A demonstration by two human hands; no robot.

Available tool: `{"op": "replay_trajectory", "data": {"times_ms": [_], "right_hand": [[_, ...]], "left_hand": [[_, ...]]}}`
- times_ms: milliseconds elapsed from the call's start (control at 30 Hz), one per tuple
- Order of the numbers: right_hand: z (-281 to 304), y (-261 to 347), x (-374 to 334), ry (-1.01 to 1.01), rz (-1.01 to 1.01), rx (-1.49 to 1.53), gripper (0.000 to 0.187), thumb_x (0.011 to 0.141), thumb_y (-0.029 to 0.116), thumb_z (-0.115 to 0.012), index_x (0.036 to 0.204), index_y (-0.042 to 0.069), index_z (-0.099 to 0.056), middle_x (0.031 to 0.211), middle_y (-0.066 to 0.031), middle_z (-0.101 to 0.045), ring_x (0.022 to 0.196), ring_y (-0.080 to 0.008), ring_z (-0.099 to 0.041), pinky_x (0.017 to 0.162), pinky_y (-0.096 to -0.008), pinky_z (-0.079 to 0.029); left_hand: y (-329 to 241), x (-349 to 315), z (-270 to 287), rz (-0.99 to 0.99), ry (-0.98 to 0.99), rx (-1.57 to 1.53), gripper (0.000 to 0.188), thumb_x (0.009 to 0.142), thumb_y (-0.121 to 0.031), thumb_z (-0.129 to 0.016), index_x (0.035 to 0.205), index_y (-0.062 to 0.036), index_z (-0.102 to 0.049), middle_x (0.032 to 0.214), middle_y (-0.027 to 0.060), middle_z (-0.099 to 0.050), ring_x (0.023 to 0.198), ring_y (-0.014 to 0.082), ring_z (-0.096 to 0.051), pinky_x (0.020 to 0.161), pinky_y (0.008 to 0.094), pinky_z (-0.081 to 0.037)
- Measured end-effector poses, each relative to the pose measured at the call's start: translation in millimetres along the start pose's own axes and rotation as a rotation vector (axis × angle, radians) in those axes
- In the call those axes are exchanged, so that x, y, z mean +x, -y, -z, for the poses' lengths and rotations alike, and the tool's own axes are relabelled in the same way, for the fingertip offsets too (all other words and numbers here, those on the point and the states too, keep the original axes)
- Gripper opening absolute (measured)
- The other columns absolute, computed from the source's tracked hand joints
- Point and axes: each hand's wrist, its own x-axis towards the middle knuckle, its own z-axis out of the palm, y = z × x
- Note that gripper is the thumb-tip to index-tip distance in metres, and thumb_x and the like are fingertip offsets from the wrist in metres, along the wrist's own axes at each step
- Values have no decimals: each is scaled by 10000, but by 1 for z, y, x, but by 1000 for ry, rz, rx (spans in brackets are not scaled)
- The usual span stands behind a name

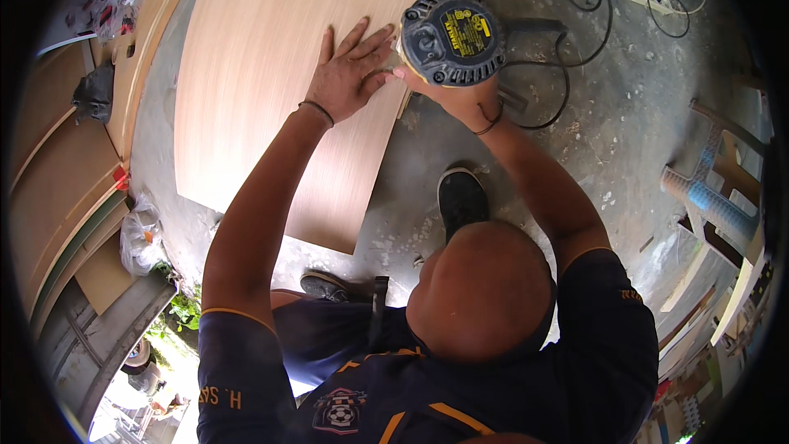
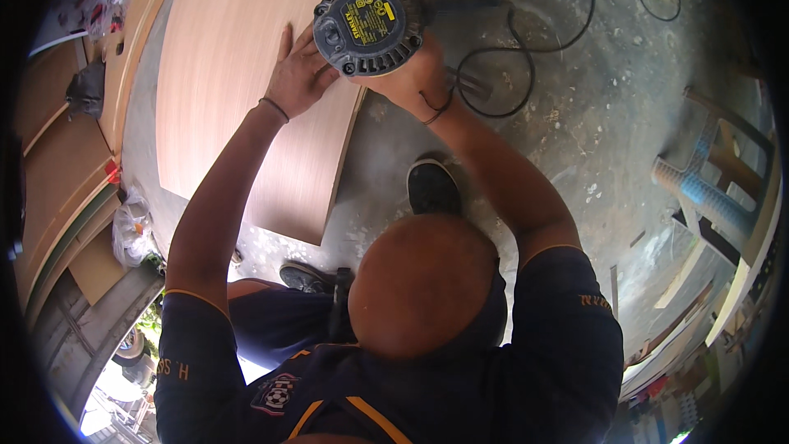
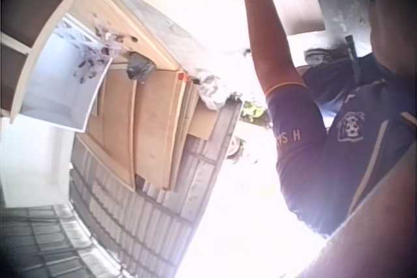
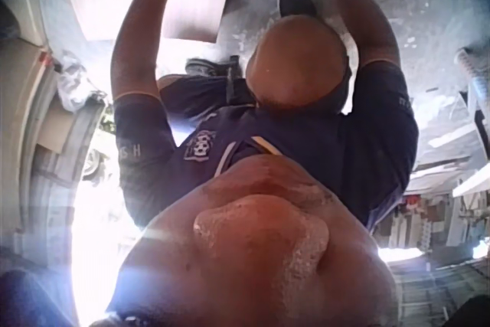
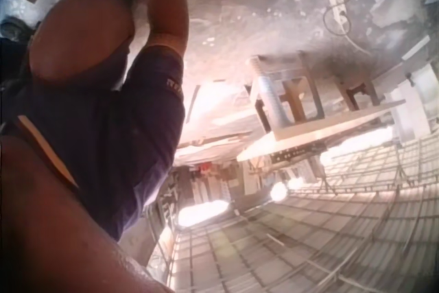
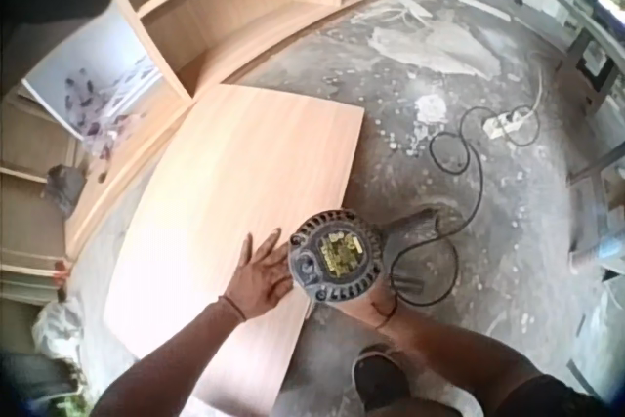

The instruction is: The person uses a hand router to trim the edges of a wooden panel, moving the tool along all four sides while holding the board in place.

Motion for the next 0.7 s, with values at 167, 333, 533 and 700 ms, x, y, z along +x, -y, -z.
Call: {"op": "replay_trajectory", "data": {"times_ms": [167, 333, 533, 700], "right_hand": [[7, -17, 18, -70, -57, 130, 540, 588, 277, -905, 1010, 45, -661, 968, -76, -707, 859, -206, -692, 767, -320, -553], [8, -40, 29, -66, -32, 52, 531, 582, 295, -904, 991, 47, -675, 961, -81, -708, 857, -213, -692, 768, -318, -554], [15, -69, 56, -141, -17, 65, 518, 572, 275, -903, 988, 59, -682, 974, -84, -702, 850, -232, -689, 748, -327, -553], [25, -88, 88, -139, -115, 224, 488, 588, 273, -898, 980, 73, -687, 933, -76, -712, 831, -220, -696, 732, -322, -554]], "left_hand": [[6, 30, 1, -16, -14, -7, 467, 920, -362, -572, 1354, -198, -520, 1518, -87, -339, 1446, 209, -210, 1155, 590, -108], [12, 55, 5, -10, 30, -3, 465, 921, -358, -568, 1355, -199, -517, 1518, -81, -340, 1447, 207, -208, 1158, 587, -105], [23, 94, 6, -33, 21, -4, 488, 914, -364, -571, 1366, -195, -501, 1521, -74, -338, 1446, 205, -210, 1157, 589, -104], [35, 133, 8, -41, -32, -6, 492, 920, -383, -565, 1370, -197, -499, 1518, -80, -342, 1443, 204, -217, 1159, 578, -107]]}}
